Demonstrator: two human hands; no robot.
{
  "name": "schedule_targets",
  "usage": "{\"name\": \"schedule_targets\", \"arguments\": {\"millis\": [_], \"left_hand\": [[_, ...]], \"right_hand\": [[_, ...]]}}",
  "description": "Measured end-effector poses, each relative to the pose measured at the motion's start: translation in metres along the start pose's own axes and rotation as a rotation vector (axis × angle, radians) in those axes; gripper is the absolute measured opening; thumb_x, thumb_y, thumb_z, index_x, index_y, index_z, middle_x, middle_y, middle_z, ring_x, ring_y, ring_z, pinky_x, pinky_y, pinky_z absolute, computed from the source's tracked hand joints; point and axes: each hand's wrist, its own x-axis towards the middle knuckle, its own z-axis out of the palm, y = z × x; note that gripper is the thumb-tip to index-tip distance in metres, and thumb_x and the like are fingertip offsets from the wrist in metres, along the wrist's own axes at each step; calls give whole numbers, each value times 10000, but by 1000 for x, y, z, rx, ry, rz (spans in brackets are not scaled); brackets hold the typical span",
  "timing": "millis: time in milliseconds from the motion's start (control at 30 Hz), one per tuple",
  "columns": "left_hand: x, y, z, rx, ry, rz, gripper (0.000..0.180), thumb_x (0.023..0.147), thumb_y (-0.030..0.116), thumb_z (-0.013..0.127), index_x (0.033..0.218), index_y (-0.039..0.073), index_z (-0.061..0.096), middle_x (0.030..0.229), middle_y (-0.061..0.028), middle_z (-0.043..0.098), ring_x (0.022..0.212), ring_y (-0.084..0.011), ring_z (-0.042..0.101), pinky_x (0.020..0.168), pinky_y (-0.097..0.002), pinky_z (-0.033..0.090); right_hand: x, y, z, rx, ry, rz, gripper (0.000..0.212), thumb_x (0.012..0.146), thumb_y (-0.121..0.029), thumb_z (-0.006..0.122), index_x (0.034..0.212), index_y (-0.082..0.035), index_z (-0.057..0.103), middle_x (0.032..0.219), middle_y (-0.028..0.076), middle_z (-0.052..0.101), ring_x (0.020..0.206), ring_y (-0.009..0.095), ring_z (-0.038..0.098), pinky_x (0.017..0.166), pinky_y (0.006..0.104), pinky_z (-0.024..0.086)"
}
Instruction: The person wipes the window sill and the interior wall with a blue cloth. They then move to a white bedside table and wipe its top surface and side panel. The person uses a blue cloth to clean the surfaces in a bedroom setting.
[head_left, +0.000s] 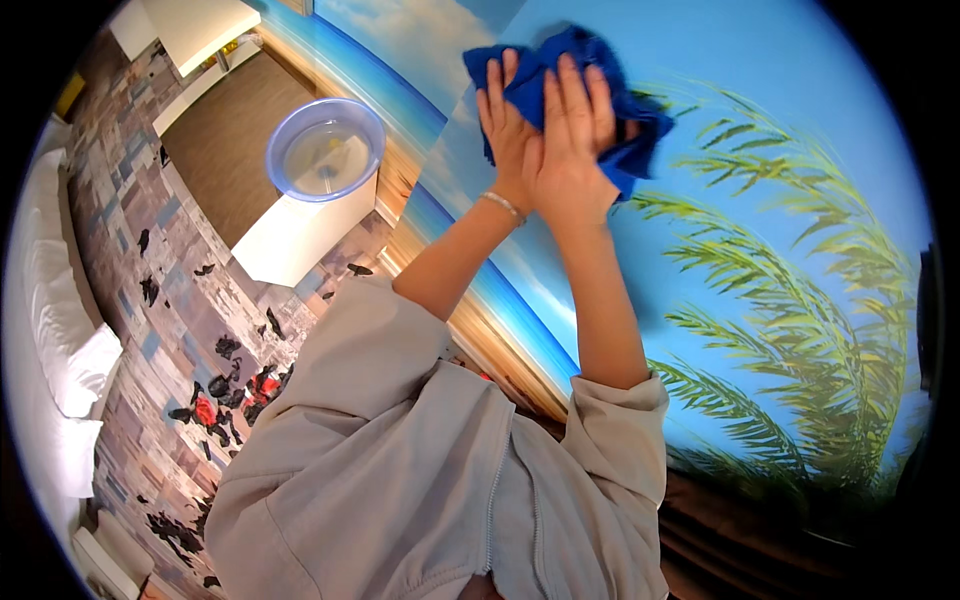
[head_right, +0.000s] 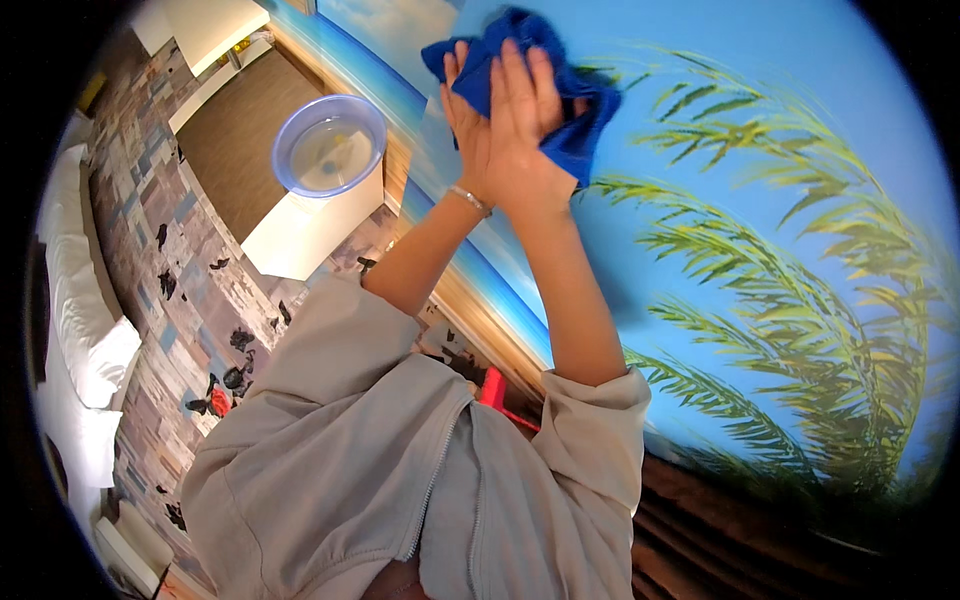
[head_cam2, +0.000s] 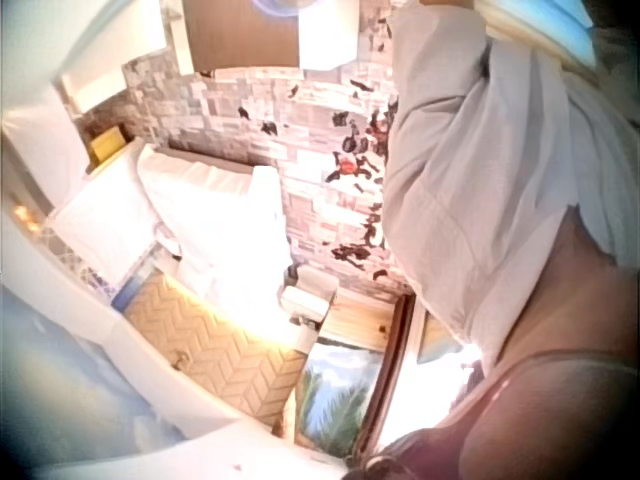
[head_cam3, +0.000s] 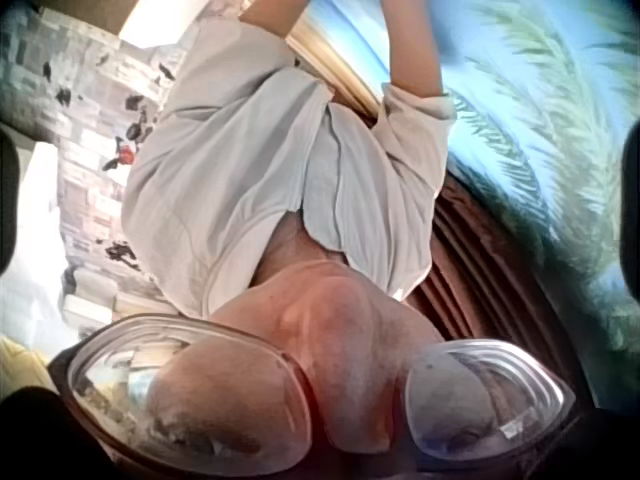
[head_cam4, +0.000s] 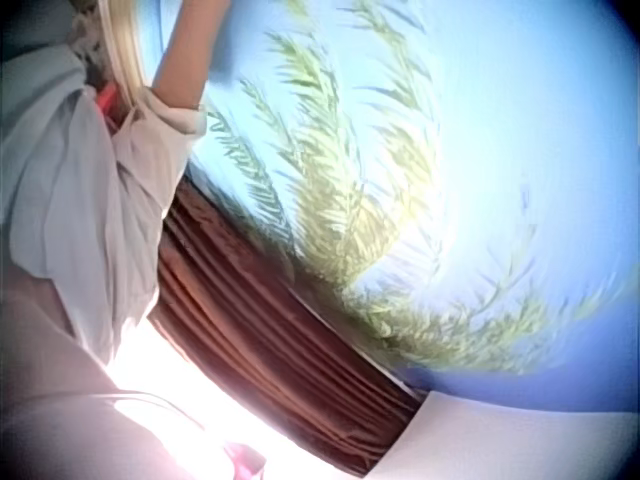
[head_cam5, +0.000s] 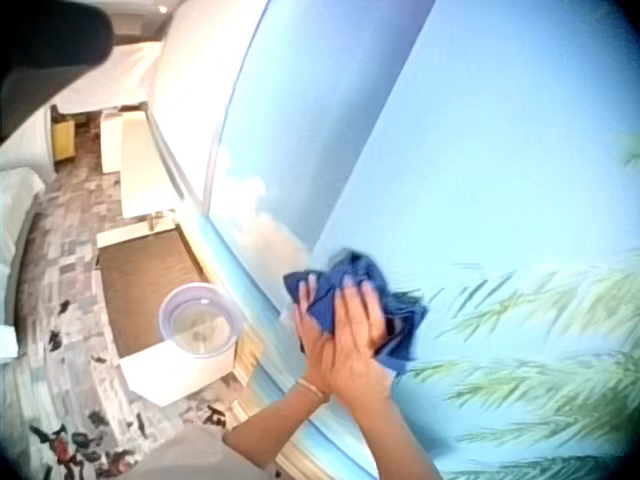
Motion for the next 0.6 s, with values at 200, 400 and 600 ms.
{"name": "schedule_targets", "arguments": {"millis": [200,400,600], "left_hand": [[-19,-16,-4,105,-97,-76,596,806,398,537,1278,50,432,1389,-262,303,1309,-403,253,1055,-562,153],[-110,-64,-1,319,-225,-87,616,839,376,480,1297,-21,367,1353,-264,345,1267,-466,290,1042,-574,204],[-61,-16,-7,-140,-96,-88,540,883,343,434,1318,24,423,1425,-233,288,1350,-422,172,1073,-532,103]], "right_hand": [[-22,-19,29,-114,-136,-28,522,784,-229,478,1295,-121,489,1406,-22,408,1303,176,352,1011,404,170],[-105,-53,92,51,-325,-272,533,831,-261,473,1306,-19,449,1364,51,448,1310,233,334,1023,394,284],[-64,-22,48,57,-109,-44,466,841,-235,449,1257,-31,505,1388,53,429,1273,225,397,1008,436,264]]}}
